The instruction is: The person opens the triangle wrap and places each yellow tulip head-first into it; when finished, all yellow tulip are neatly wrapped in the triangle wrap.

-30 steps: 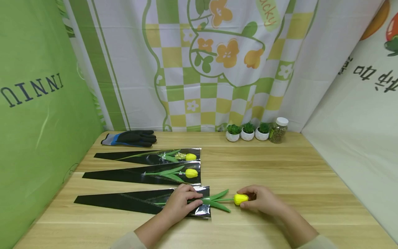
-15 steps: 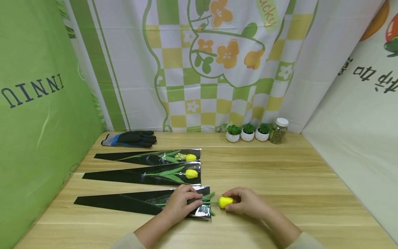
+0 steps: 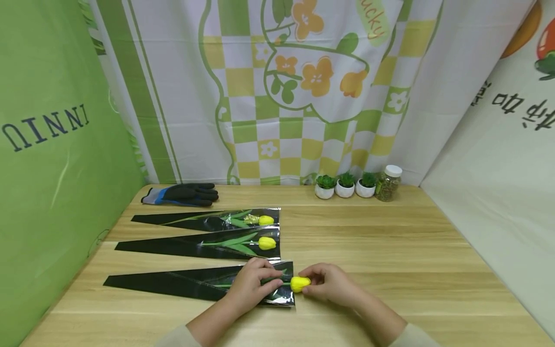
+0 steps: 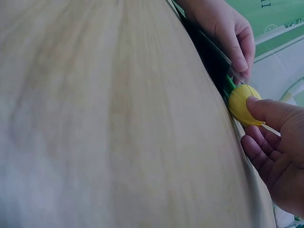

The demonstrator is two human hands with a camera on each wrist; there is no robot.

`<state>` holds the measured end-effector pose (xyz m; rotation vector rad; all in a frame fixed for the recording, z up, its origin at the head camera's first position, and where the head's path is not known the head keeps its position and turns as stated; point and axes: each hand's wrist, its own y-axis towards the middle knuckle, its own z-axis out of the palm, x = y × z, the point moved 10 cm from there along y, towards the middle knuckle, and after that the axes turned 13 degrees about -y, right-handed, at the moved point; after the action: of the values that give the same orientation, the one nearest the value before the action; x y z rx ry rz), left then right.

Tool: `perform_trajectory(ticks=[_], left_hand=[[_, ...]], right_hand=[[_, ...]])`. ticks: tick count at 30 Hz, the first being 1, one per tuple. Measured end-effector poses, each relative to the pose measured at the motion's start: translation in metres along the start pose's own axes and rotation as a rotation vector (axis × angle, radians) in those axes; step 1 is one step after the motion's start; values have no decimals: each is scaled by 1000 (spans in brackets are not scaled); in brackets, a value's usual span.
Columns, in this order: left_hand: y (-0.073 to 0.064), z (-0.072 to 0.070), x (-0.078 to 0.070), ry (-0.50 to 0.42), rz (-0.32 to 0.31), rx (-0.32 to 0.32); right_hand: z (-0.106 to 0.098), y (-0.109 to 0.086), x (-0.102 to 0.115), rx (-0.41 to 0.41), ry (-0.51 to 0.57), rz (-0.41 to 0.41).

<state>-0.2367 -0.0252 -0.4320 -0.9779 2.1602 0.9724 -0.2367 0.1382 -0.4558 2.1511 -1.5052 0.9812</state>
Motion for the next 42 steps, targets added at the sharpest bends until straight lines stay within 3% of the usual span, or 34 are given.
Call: perform_trajectory(ticks=[19, 42], left_hand=[[-2, -2, -1, -24, -2, -21], [-1, -3, -5, -50, 28, -24]], right_hand=[[16, 4, 9, 41, 129, -32], [24, 13, 20, -23, 166, -10]])
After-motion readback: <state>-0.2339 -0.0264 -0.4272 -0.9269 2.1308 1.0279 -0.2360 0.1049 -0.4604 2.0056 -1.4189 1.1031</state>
